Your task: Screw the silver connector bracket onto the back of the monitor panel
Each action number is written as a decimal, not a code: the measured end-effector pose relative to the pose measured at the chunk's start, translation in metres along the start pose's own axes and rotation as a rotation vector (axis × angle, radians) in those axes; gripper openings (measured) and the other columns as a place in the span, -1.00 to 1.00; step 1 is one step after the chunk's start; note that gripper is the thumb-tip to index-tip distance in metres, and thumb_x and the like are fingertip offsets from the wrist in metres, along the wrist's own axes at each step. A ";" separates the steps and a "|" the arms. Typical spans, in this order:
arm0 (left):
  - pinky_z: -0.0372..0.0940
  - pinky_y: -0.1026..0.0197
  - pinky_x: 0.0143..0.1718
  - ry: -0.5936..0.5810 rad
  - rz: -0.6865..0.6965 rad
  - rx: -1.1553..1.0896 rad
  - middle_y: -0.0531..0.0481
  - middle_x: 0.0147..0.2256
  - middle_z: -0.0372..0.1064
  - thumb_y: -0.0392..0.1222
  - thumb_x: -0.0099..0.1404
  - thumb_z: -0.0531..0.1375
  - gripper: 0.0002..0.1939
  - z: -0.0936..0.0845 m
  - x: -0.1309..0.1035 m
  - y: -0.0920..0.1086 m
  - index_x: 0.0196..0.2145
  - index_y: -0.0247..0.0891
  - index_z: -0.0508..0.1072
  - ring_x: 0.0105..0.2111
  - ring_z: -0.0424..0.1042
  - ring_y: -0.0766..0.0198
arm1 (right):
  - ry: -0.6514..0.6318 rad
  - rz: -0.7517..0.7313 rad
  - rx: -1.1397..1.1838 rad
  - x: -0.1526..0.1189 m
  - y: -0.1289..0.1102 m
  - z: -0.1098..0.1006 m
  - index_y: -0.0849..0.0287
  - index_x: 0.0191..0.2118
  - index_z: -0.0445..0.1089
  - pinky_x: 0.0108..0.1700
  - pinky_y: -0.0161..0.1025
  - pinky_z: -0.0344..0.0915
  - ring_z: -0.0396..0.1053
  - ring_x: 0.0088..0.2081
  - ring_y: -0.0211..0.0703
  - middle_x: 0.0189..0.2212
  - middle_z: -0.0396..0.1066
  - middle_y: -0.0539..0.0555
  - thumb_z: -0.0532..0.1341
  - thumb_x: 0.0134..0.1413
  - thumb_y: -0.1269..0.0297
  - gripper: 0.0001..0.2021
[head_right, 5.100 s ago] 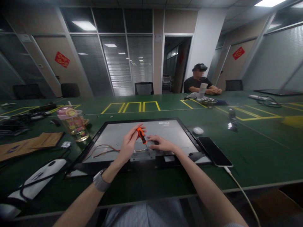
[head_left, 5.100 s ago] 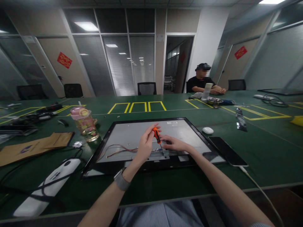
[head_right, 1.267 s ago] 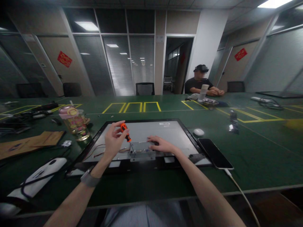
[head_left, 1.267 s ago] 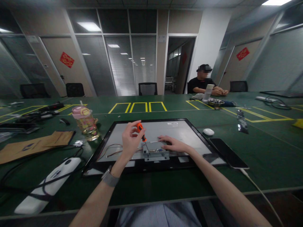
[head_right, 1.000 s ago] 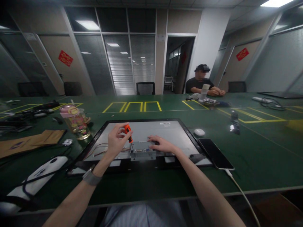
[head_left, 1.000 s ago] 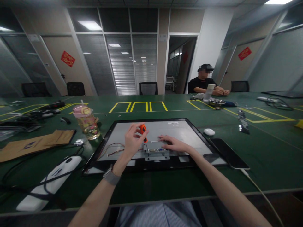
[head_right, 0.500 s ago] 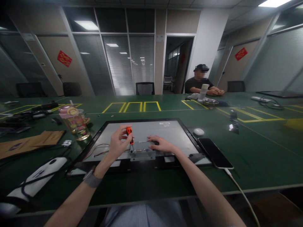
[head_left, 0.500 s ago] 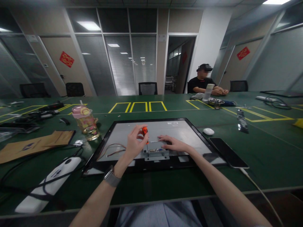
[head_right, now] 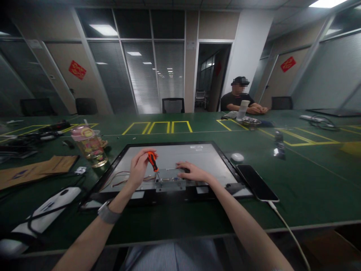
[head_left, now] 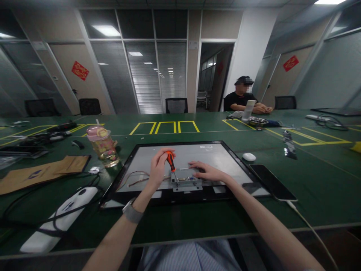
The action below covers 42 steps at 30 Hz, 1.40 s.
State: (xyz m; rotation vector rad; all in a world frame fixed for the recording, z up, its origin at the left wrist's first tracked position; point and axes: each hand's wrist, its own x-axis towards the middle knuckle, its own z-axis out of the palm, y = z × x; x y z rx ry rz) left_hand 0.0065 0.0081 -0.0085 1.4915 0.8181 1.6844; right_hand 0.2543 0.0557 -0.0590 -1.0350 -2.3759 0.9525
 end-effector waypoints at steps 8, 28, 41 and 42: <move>0.35 0.19 -0.23 -0.039 -0.043 -0.070 -0.04 -0.35 0.44 -0.04 0.27 0.19 -0.69 -0.004 0.004 -0.005 -0.14 -0.29 0.54 -0.35 0.44 0.26 | -0.014 -0.003 -0.012 0.000 -0.002 0.000 0.17 0.13 0.36 0.36 0.09 -0.06 0.06 0.33 0.09 0.30 0.16 0.21 0.16 0.14 -0.13 -0.43; 0.32 0.30 -0.27 -0.056 0.015 0.045 0.00 -0.31 0.39 -0.14 0.14 0.34 -0.79 -0.002 0.002 -0.003 -0.25 -0.22 0.58 -0.33 0.37 0.33 | -0.106 -0.001 0.036 -0.003 -0.005 -0.010 0.10 0.19 0.31 0.38 0.12 -0.16 -0.05 0.37 0.12 0.34 0.07 0.18 0.23 0.04 -0.18 -0.33; 0.34 0.26 -0.23 -0.010 0.020 0.031 -0.03 -0.34 0.45 -0.11 0.20 0.29 -0.79 -0.003 0.002 -0.002 -0.24 -0.25 0.58 -0.34 0.43 0.29 | -0.183 0.006 0.068 -0.005 -0.006 -0.020 0.08 0.26 0.22 0.38 0.10 -0.18 -0.14 0.40 0.13 0.36 0.03 0.13 0.26 0.06 -0.12 -0.30; 0.34 0.28 -0.26 -0.003 0.040 0.060 -0.01 -0.34 0.43 -0.12 0.18 0.31 -0.80 -0.003 0.002 0.000 -0.26 -0.24 0.59 -0.35 0.41 0.31 | -0.180 0.006 0.072 -0.006 -0.006 -0.020 0.08 0.26 0.22 0.38 0.10 -0.17 -0.13 0.39 0.12 0.36 0.03 0.13 0.26 0.05 -0.12 -0.30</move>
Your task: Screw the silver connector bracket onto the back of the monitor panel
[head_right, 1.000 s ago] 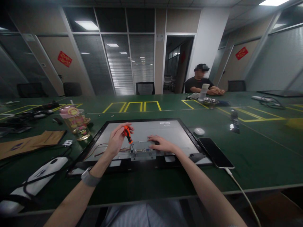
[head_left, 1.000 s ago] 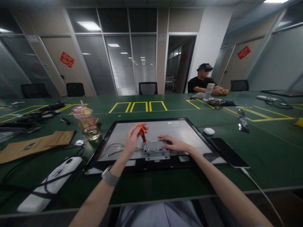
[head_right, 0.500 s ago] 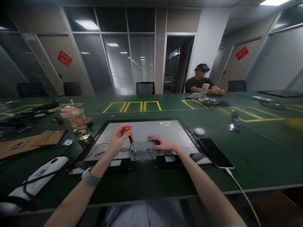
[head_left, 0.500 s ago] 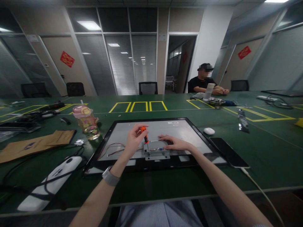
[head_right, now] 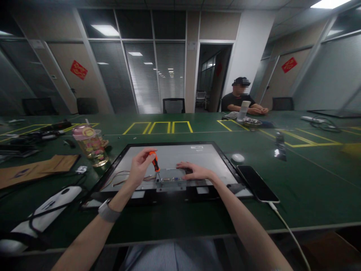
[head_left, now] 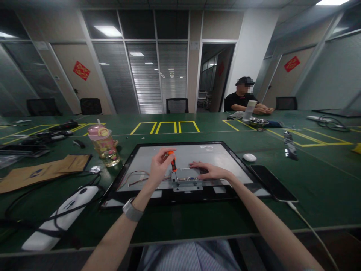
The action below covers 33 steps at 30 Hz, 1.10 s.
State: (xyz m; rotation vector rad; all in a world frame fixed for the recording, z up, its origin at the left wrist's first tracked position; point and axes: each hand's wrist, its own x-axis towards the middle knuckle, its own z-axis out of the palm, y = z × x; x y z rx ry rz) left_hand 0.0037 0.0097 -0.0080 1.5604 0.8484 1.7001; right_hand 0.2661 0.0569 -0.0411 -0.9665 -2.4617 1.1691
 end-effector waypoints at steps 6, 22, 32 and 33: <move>0.37 0.12 -0.10 -0.085 -0.055 -0.146 -0.15 -0.13 0.47 -0.02 0.29 0.21 -0.69 0.000 0.001 -0.003 -0.14 -0.27 0.57 -0.17 0.48 0.15 | 0.027 -0.010 0.008 0.000 0.005 0.001 0.06 0.25 0.23 0.38 0.11 -0.17 -0.09 0.38 0.12 0.34 0.07 0.12 0.28 0.05 -0.09 -0.32; 0.37 0.08 -0.08 -0.068 -0.092 -0.174 -0.18 -0.12 0.48 -0.01 0.29 0.19 -0.65 -0.001 0.003 -0.003 -0.09 -0.28 0.54 -0.13 0.46 0.12 | 0.046 -0.011 0.017 -0.001 0.004 0.002 0.07 0.23 0.26 0.37 0.11 -0.13 -0.03 0.36 0.13 0.33 0.11 0.13 0.29 0.03 -0.08 -0.33; 0.36 0.26 -0.24 -0.019 -0.021 -0.028 -0.06 -0.25 0.44 -0.07 0.22 0.27 -0.76 -0.002 0.003 -0.004 -0.23 -0.25 0.59 -0.28 0.43 0.27 | 0.044 -0.018 0.025 0.000 0.007 0.003 0.05 0.24 0.25 0.37 0.10 -0.15 -0.08 0.38 0.13 0.31 0.14 0.14 0.30 0.03 -0.10 -0.31; 0.37 0.22 -0.20 -0.042 -0.046 -0.078 -0.10 -0.20 0.45 -0.05 0.26 0.24 -0.73 -0.002 0.003 -0.004 -0.18 -0.26 0.58 -0.23 0.45 0.23 | 0.043 -0.005 0.026 0.000 0.007 0.003 0.05 0.25 0.24 0.37 0.11 -0.15 -0.10 0.39 0.14 0.33 0.11 0.15 0.30 0.03 -0.10 -0.30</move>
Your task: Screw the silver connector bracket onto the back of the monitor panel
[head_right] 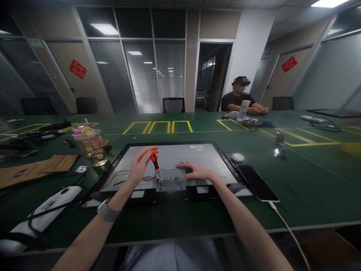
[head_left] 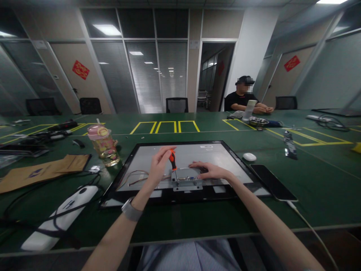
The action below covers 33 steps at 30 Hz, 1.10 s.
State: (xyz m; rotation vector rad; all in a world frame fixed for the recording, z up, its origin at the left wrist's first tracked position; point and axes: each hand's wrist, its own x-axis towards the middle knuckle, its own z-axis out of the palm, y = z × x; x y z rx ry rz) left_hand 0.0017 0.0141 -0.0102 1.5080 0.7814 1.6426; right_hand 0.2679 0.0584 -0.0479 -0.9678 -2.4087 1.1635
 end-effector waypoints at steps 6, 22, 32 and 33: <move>0.36 0.19 -0.21 -0.020 -0.014 -0.002 -0.07 -0.31 0.46 -0.06 0.26 0.23 -0.70 0.003 -0.003 0.004 -0.13 -0.28 0.56 -0.31 0.45 0.24 | -0.005 0.069 -0.006 -0.002 -0.003 0.000 0.06 0.27 0.22 0.36 0.13 -0.16 -0.12 0.39 0.17 0.38 -0.04 0.20 0.29 0.02 -0.11 -0.28; 0.32 0.26 -0.27 0.064 0.187 0.234 -0.02 -0.33 0.34 -0.12 0.28 0.23 -0.82 0.009 -0.013 0.009 -0.23 -0.21 0.58 -0.34 0.38 0.29 | 0.000 0.062 -0.021 -0.002 -0.008 0.000 0.06 0.27 0.22 0.36 0.13 -0.17 -0.10 0.38 0.19 0.38 -0.04 0.19 0.28 0.03 -0.09 -0.29; 0.34 0.20 -0.21 0.006 0.149 0.158 -0.06 -0.27 0.41 -0.08 0.38 0.11 -0.72 0.008 -0.013 0.009 -0.13 -0.23 0.56 -0.29 0.43 0.24 | 0.007 0.060 -0.024 -0.002 -0.008 -0.001 0.08 0.25 0.25 0.35 0.12 -0.13 -0.08 0.38 0.18 0.37 -0.01 0.21 0.29 0.02 -0.09 -0.30; 0.33 0.23 -0.23 0.021 0.162 0.182 -0.05 -0.29 0.40 -0.09 0.35 0.14 -0.74 0.008 -0.013 0.009 -0.15 -0.22 0.56 -0.30 0.42 0.26 | 0.003 0.055 -0.022 -0.002 -0.007 0.000 0.08 0.25 0.25 0.36 0.12 -0.14 -0.09 0.38 0.17 0.37 -0.01 0.20 0.29 0.02 -0.09 -0.30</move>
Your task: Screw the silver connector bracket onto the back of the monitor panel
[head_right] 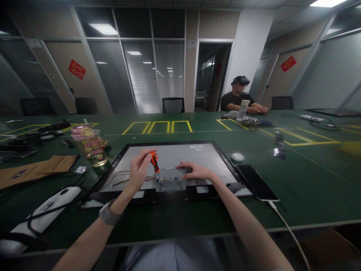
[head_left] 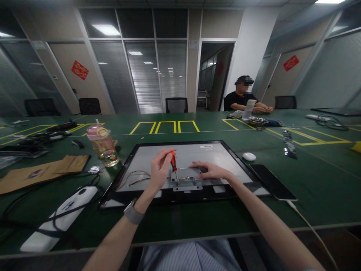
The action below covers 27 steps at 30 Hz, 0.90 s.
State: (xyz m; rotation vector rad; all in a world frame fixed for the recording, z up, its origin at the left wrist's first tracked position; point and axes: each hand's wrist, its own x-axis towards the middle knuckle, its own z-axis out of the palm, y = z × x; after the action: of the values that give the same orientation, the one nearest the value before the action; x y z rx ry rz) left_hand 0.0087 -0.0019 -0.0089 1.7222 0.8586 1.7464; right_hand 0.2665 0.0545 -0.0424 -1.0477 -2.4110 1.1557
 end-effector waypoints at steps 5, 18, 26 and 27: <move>0.35 0.24 -0.22 0.000 0.014 0.019 -0.08 -0.22 0.41 -0.07 0.31 0.19 -0.76 0.000 0.001 0.000 -0.18 -0.24 0.57 -0.28 0.44 0.27 | -0.005 -0.018 0.006 0.002 0.006 0.000 0.11 0.25 0.25 0.37 0.11 -0.18 -0.10 0.38 0.19 0.37 0.00 0.22 0.30 0.01 -0.10 -0.27; 0.35 0.24 -0.20 -0.016 0.099 0.105 -0.07 -0.22 0.35 -0.14 0.31 0.19 -0.79 0.000 0.000 -0.005 -0.16 -0.22 0.55 -0.24 0.41 0.27 | -0.002 -0.024 0.037 0.001 0.001 0.000 0.12 0.24 0.27 0.36 0.12 -0.16 -0.09 0.38 0.20 0.32 0.10 0.21 0.31 0.00 -0.06 -0.30; 0.31 0.24 -0.18 0.002 0.146 0.211 -0.03 -0.27 0.34 -0.18 0.31 0.20 -0.81 0.001 -0.001 -0.005 -0.14 -0.19 0.54 -0.26 0.38 0.29 | -0.003 -0.017 0.044 0.000 0.001 0.000 0.11 0.23 0.28 0.36 0.12 -0.18 -0.11 0.38 0.20 0.34 0.08 0.21 0.32 0.00 -0.04 -0.32; 0.31 0.24 -0.18 0.010 0.148 0.222 -0.03 -0.26 0.33 -0.17 0.30 0.22 -0.82 0.001 -0.001 -0.005 -0.15 -0.19 0.55 -0.26 0.37 0.29 | -0.005 -0.016 0.045 0.000 0.001 0.000 0.10 0.24 0.27 0.36 0.13 -0.18 -0.12 0.39 0.20 0.33 0.08 0.20 0.31 0.01 -0.04 -0.31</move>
State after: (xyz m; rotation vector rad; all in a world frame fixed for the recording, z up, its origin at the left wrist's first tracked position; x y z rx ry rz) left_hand 0.0090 0.0005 -0.0134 1.9654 0.9827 1.8128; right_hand 0.2666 0.0550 -0.0432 -1.0110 -2.3817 1.2022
